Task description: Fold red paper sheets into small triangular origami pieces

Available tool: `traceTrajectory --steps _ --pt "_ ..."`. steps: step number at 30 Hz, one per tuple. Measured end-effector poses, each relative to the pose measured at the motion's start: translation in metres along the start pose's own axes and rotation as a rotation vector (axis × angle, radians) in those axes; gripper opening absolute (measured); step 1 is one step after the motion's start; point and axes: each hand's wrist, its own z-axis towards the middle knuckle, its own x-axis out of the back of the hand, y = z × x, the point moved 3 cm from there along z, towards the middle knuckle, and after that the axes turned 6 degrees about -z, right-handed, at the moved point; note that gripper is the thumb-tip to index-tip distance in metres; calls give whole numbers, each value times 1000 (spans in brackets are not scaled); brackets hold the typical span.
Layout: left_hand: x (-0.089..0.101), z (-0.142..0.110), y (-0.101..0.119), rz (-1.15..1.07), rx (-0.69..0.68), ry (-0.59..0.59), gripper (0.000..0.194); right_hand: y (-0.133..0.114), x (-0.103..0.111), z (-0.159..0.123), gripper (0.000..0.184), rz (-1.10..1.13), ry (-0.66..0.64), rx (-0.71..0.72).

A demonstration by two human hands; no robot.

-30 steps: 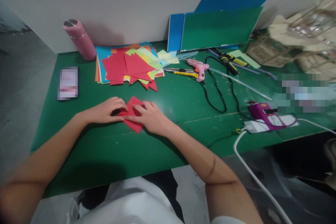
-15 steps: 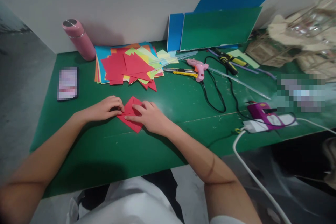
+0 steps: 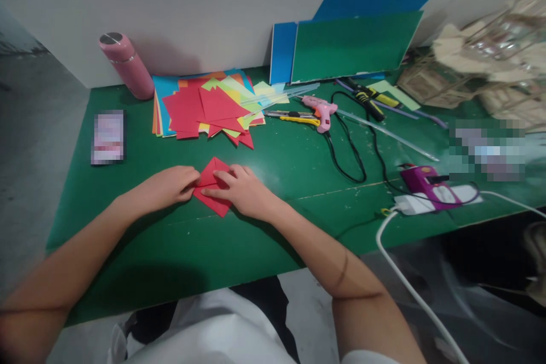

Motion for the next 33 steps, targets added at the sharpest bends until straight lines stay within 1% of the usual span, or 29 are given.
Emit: traceTrajectory --steps 3,5,11,15,17,19,20,22,23,26,30,33 --pt "0 -3 17 167 171 -62 11 0 0 0 63 5 0 1" --pt "1 -6 27 220 236 -79 17 0 0 0 63 3 0 4" --pt "1 -8 43 295 351 -111 23 0 0 0 64 2 -9 3" --pt "0 -9 47 312 377 -119 24 1 -1 0 64 7 -14 7" --pt "-1 -10 45 310 360 -97 22 1 -1 0 64 10 -14 8" --pt "-3 -9 39 306 296 -40 21 1 -1 0 64 12 -13 9" --pt "-4 -8 36 301 245 11 21 1 -1 0 64 12 -9 10" --pt "-9 -6 28 238 79 94 22 1 -1 0 63 13 -1 12" --pt "-12 -4 23 201 41 137 23 1 -1 0 62 14 3 12" --pt "-22 5 10 160 0 280 24 1 -1 0 60 12 19 16" --pt "-32 14 4 132 -32 444 29 1 0 0 62 3 23 21" --pt "-37 17 3 137 -88 487 33 0 0 0 62 -2 21 16"
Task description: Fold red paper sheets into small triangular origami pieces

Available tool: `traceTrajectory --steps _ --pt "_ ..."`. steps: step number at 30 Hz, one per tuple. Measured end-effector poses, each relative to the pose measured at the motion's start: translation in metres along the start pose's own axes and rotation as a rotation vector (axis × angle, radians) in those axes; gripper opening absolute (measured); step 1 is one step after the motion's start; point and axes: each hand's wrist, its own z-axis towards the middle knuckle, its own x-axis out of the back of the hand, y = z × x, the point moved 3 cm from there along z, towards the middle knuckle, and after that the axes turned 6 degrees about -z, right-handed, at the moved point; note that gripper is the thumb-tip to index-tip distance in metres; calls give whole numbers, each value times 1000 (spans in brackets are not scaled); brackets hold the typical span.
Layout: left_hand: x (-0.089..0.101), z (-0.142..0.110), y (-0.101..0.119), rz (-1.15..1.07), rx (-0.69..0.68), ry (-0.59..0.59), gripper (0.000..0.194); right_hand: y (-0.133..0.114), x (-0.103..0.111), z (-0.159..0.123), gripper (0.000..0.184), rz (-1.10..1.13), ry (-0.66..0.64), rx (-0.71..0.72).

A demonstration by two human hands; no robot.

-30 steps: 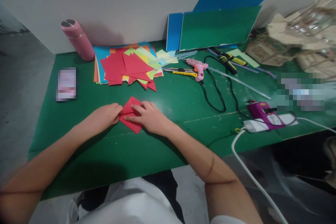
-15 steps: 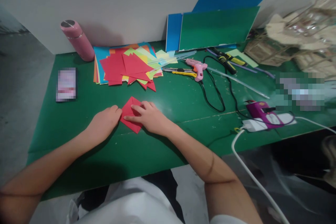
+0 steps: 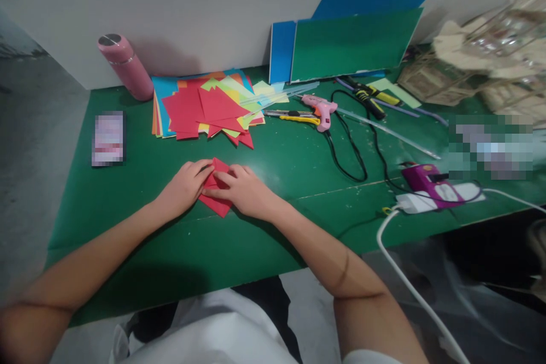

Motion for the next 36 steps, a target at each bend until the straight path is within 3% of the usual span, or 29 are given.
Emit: traceTrajectory --steps 8,16,22,25,29,36 --pt "-5 -2 0 106 -130 -62 40 0 0 0 63 -13 21 13" --pt "5 4 -1 18 -37 -143 33 0 1 1 63 -3 3 7" --pt "8 8 -3 -97 -37 -122 29 1 1 0 64 9 -5 7" --pt "8 7 -2 -108 -35 -108 30 1 2 0 51 34 45 4" --pt "9 6 0 -114 -8 -105 33 3 6 1 28 58 120 -100" --pt "6 5 0 -80 -9 -109 32 5 8 4 25 115 101 -18"
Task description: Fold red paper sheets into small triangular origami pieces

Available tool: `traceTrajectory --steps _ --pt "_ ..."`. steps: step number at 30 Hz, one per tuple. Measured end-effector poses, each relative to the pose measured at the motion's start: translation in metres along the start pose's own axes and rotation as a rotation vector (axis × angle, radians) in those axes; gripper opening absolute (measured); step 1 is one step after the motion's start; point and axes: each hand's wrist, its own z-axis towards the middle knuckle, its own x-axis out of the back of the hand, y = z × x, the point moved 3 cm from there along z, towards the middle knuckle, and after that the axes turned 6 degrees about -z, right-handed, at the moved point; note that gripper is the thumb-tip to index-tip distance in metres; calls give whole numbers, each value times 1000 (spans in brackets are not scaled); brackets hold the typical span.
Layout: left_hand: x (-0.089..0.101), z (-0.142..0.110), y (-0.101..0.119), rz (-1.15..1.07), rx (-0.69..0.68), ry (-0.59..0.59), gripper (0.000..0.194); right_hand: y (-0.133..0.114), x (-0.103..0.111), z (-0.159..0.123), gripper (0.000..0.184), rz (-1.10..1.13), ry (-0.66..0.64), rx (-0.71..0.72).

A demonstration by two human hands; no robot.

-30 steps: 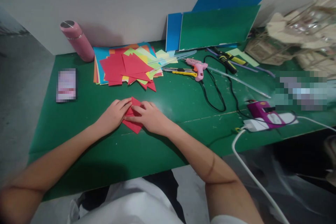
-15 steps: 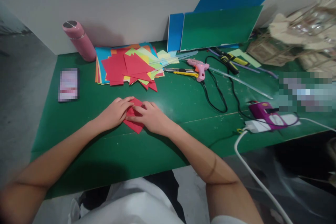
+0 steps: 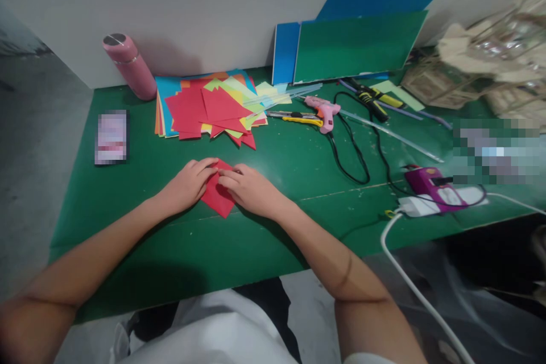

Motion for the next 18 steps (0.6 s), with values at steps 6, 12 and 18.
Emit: traceTrajectory --steps 6,12,18 --pt "-2 0 -1 14 -6 -38 33 2 1 -1 25 19 0 -4" --pt "-2 1 1 40 -17 -50 36 2 1 0 25 -13 -4 28" --pt "-1 2 4 83 -30 -47 43 2 3 -1 25 36 -3 20"
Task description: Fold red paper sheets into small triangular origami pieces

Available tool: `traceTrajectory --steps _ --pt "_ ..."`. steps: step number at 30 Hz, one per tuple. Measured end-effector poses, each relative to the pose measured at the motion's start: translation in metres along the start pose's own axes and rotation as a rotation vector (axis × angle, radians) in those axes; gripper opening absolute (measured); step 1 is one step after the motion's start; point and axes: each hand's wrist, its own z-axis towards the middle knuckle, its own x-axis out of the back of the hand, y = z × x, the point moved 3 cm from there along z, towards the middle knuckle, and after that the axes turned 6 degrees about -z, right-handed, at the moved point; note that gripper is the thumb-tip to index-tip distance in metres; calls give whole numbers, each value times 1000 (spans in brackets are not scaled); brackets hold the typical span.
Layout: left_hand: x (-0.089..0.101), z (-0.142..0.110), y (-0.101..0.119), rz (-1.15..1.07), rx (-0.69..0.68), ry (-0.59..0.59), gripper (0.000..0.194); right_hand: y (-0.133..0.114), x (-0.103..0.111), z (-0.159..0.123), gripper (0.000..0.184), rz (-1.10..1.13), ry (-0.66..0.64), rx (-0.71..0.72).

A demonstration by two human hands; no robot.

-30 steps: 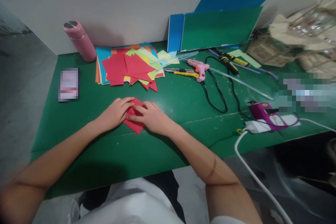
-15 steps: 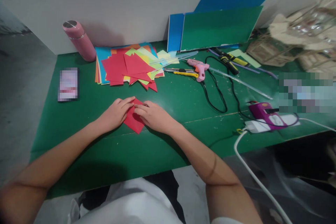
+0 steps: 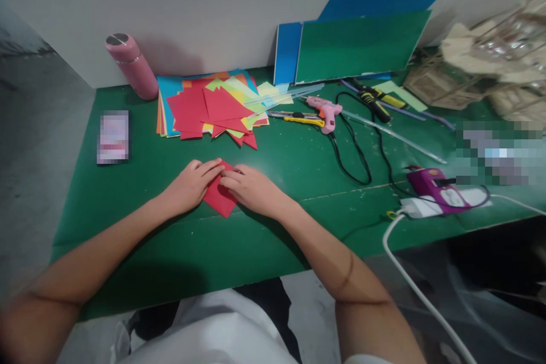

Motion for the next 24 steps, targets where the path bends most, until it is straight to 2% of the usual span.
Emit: traceTrajectory --steps 5,8,14,24 --pt "-2 -1 0 1 11 0 44 5 3 -4 18 182 86 -108" --pt "-5 -2 -2 -9 27 4 43 9 -1 -4 19 209 149 -181" --pt "-7 -3 -2 -34 51 -5 45 14 -9 -1 15 235 111 -252" --pt "-6 -1 0 44 40 -22 46 13 -16 11 25 215 122 -245"
